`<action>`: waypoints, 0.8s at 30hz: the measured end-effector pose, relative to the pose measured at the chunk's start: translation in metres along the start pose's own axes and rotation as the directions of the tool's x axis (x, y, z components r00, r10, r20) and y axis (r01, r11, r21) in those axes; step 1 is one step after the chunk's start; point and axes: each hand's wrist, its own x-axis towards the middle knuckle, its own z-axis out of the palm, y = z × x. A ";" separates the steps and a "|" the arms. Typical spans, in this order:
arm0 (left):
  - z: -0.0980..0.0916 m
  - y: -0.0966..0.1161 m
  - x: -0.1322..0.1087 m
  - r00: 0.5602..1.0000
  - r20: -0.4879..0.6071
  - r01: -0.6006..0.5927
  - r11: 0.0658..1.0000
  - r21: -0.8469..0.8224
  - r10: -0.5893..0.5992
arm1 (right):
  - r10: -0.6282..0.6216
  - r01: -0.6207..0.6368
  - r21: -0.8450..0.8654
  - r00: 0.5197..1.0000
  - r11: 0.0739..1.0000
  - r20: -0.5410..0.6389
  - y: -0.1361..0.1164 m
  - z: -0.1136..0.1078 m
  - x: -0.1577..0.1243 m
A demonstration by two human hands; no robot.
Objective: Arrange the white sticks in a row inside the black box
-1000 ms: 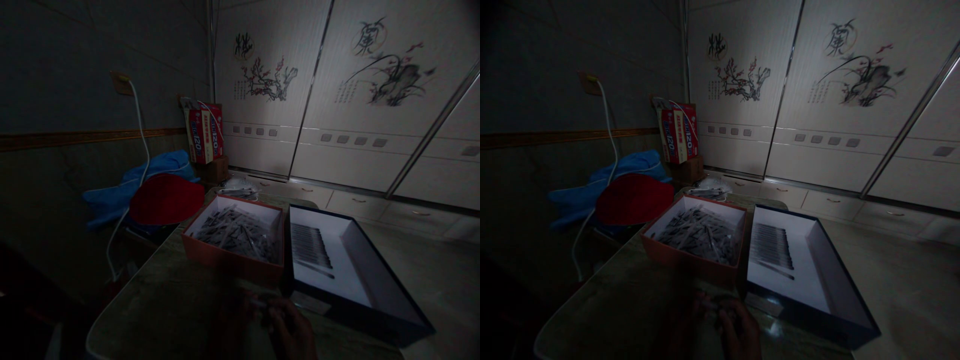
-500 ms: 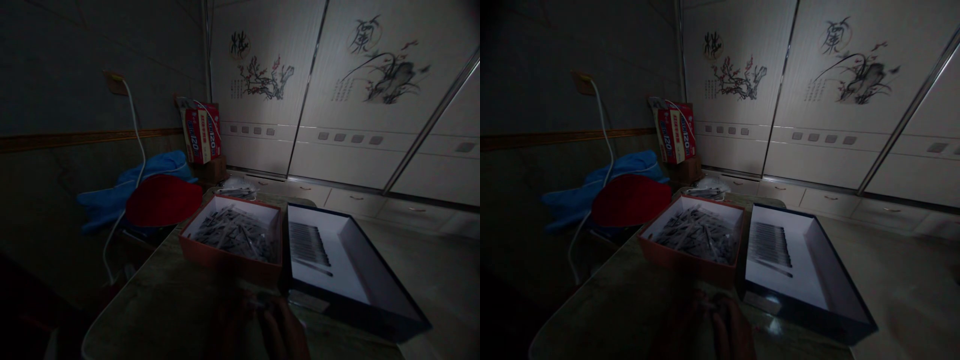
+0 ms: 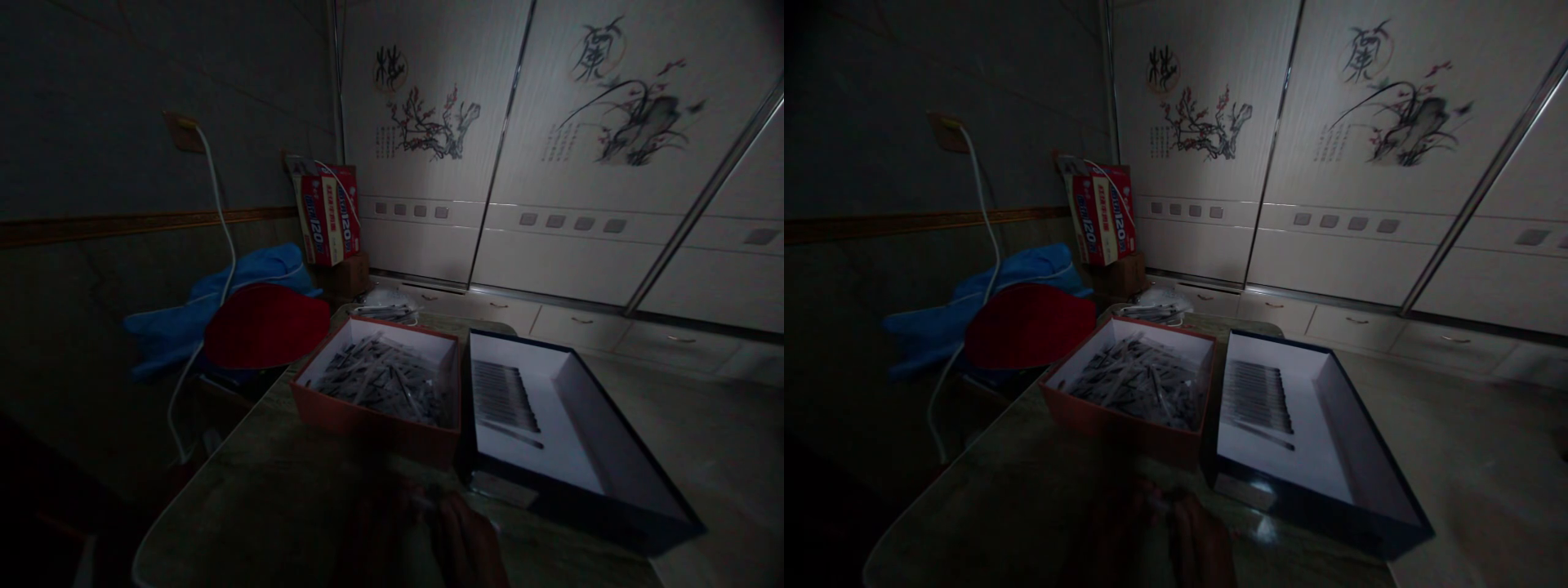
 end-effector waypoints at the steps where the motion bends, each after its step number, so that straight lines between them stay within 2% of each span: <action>1: 0.000 0.000 0.000 1.000 0.000 0.001 1.000 0.002 -0.001 | 0.016 -0.016 -0.005 0.999 1.000 -0.039 -0.002 0.000 -0.001; 3: -0.001 0.001 0.000 1.000 -0.001 0.003 1.000 0.006 -0.003 | 0.058 -0.058 0.003 0.996 0.998 -0.070 -0.006 0.002 -0.002; 5: -0.002 0.001 -0.001 1.000 -0.004 0.003 1.000 0.009 -0.003 | 0.100 -0.099 0.029 0.994 0.995 -0.034 -0.008 0.003 0.000; 11: -0.004 -0.001 0.000 1.000 -0.014 -0.004 1.000 0.028 0.004 | 0.019 -0.026 0.078 0.996 0.997 0.088 -0.003 0.001 0.007; 15: -0.007 -0.008 0.005 1.000 -0.018 -0.004 0.999 0.051 0.005 | 0.096 -0.103 0.090 0.993 0.991 0.074 -0.005 0.002 0.005; 18: -0.012 -0.015 0.009 1.000 -0.023 -0.008 0.998 0.067 0.010 | 0.110 -0.119 0.102 0.989 0.988 0.096 -0.003 0.004 0.005; 21: -0.017 -0.021 0.013 1.000 -0.024 -0.018 0.997 0.076 0.020 | 0.059 -0.072 0.097 0.990 0.993 0.129 0.002 0.003 0.006; 24: -0.021 -0.026 0.014 0.999 -0.021 -0.026 0.998 0.065 0.028 | 0.010 -0.017 0.083 0.996 0.996 0.083 0.003 0.002 0.007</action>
